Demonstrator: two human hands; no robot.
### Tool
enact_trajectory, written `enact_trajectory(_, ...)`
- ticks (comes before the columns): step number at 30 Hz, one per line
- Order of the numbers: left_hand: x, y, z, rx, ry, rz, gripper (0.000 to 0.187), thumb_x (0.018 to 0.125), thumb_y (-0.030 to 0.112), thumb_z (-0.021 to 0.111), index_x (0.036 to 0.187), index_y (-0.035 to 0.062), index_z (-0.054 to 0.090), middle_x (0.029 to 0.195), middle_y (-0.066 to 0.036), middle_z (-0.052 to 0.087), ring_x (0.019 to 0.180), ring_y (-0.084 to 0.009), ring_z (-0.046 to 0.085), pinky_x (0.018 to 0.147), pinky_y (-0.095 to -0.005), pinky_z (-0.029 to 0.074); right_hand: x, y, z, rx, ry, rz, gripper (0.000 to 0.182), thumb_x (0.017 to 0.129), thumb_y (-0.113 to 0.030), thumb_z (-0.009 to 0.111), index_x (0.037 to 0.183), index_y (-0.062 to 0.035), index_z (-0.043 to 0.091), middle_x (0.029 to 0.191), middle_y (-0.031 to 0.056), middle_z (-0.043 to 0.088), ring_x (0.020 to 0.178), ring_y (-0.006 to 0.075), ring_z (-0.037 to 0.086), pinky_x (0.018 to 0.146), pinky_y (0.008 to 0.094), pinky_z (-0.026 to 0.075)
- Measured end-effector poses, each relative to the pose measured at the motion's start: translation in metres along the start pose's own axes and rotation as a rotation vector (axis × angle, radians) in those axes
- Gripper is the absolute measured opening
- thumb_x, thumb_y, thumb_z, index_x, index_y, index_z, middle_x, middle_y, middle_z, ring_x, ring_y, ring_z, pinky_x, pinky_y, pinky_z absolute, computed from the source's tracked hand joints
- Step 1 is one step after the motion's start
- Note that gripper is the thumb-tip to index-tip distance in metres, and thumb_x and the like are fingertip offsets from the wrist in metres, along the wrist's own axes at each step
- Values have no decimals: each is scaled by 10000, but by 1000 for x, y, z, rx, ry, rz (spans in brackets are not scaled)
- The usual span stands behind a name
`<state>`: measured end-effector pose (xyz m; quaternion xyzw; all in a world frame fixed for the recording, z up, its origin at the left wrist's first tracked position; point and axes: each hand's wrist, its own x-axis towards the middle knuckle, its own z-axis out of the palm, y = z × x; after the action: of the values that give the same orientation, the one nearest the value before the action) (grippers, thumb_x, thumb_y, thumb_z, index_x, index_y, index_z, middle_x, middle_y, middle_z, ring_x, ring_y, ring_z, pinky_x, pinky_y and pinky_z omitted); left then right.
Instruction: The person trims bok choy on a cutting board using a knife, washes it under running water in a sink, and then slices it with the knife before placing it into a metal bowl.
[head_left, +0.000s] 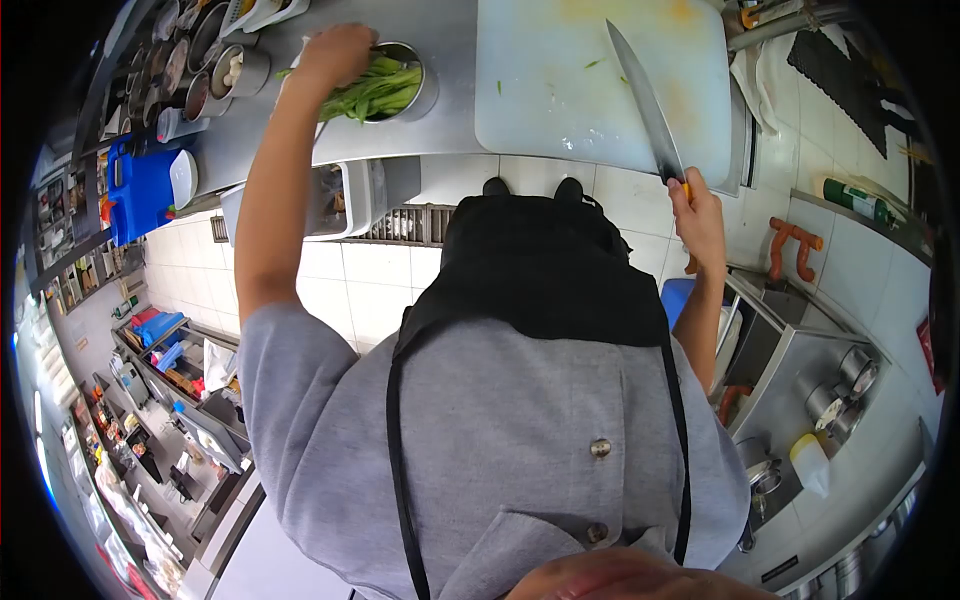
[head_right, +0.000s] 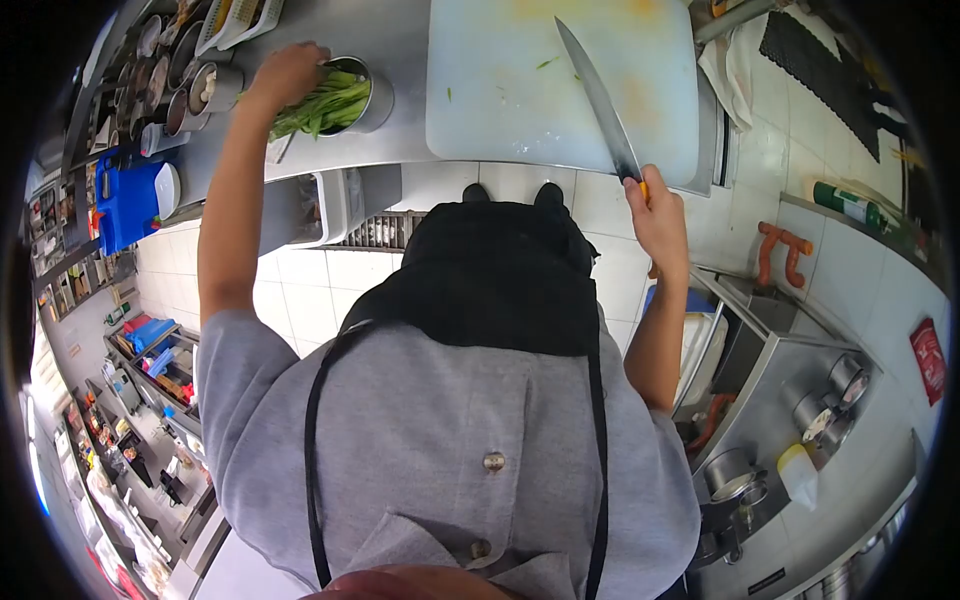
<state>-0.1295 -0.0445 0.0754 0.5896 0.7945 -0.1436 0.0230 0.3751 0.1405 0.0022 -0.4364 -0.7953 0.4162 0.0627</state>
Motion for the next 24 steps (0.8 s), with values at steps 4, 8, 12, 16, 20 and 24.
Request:
enact_trajectory(4,-4,4,-9,67,-205,-181,231,901,179,604,1084,75,698,1184,-182,660,1052,-370,657,876,-498,537,-8,7,2,-28,54,-71,259,1005,-236,576,863,-47,469,542,53,498,441,115,458,431,306,362)
enact_trajectory(8,-7,-44,-29,-74,-117,-3,264,853,220,698,1043,41,736,1016,-210,708,928,-330,688,808,-422,542,-17,7,2,-2,56,-4,259,1000,-227,583,863,-42,465,539,62,494,439,121,457,439,317,365)
enact_trajectory(12,-17,-60,-60,-577,-312,-186,268,888,238,700,1029,13,735,844,-95,712,737,-159,608,726,-300,483,-13,8,2,18,55,-25,246,997,-217,589,869,-42,474,536,62,492,437,124,452,438,321,363)
enact_trajectory(16,-22,-77,-55,-739,-274,-191,286,921,250,678,1079,16,723,860,-65,719,763,-128,615,749,-288,481,-8,4,3,24,48,-45,243,998,-215,588,869,-41,478,536,67,495,434,135,451,438,324,362)
enact_trajectory(20,-32,-78,-60,-852,-238,-245,296,946,271,664,1111,31,715,880,-46,714,792,-114,613,769,-267,470,-10,3,4,17,56,-55,246,992,-215,594,864,-43,473,537,83,499,432,158,448,443,336,365)
enact_trajectory(24,-36,-62,-77,-746,-208,-208,264,922,221,693,1109,36,716,895,-42,710,814,-115,607,789,-269,472,-11,2,3,20,36,-25,245,989,-217,596,869,-42,474,540,90,497,446,162,461,453,342,368)
